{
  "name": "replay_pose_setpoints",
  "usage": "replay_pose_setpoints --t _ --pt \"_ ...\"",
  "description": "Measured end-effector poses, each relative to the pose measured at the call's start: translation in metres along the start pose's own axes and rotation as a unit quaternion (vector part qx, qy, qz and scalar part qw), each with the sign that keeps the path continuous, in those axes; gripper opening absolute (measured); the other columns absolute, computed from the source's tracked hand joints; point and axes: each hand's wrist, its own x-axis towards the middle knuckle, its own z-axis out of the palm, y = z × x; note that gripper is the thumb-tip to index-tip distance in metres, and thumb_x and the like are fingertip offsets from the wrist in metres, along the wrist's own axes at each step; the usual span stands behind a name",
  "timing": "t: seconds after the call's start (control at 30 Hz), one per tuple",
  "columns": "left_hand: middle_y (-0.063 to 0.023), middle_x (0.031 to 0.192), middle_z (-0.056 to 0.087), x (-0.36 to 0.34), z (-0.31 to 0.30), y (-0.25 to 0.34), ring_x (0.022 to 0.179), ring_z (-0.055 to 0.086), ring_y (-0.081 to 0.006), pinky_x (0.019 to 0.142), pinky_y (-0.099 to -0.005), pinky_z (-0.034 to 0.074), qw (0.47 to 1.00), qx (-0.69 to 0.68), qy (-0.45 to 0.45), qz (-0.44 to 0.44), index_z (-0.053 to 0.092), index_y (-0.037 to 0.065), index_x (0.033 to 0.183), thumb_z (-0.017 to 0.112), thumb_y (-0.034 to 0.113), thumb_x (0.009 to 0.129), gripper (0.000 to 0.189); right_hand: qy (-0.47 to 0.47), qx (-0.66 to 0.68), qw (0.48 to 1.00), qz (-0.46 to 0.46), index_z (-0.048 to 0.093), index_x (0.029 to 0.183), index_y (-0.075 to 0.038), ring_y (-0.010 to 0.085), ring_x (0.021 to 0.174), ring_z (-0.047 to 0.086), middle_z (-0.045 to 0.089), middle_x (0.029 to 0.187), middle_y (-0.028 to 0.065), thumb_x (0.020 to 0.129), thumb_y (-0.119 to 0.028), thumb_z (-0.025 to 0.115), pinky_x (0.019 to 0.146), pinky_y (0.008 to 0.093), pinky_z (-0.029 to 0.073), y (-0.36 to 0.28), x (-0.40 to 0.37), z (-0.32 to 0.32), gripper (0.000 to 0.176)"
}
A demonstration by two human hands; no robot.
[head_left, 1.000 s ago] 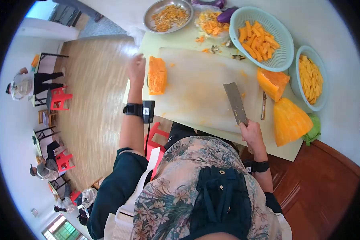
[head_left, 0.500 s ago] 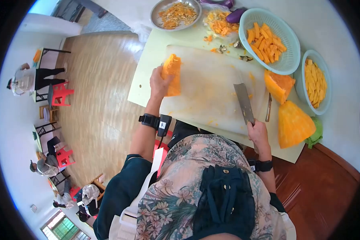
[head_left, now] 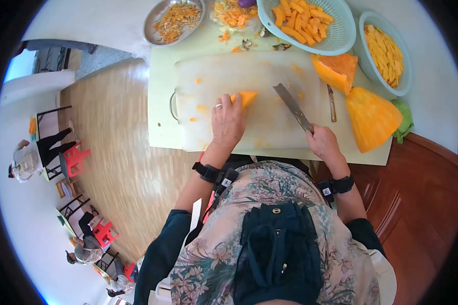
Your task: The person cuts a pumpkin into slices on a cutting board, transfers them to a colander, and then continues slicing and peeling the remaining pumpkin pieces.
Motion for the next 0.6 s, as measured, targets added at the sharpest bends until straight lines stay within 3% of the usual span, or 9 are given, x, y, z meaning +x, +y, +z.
replay_pose_setpoints --t 0.23,0.6 --pt "-0.0143 0.100 0.048 -0.002 -0.007 -0.012 0.090 0.051 -0.0297 0.076 -0.0376 0.044 0.995 -0.092 0.005 0.031 0.048 0.001 0.116 0.060 0.006 0.070 0.047 0.006 0.051 0.998 -0.031 0.060 0.082 -0.002 0.0393 0.069 0.058 0.059 0.069 0.0222 0.083 -0.023 0.048 0.064 0.0476 0.046 -0.020 0.002 -0.004 0.025" --pt "-0.0135 0.106 0.051 -0.003 -0.009 -0.008 0.093 0.052 -0.0293 0.077 -0.0373 0.044 0.996 -0.074 -0.008 0.039 0.050 0.001 0.116 0.059 0.006 0.073 0.044 -0.018 0.046 0.994 -0.100 0.060 0.076 -0.002 0.0403 0.065 0.059 0.058 0.065 0.0223 0.083 -0.022 0.049 0.061 0.0487 0.046 -0.069 0.022 -0.009 0.024"
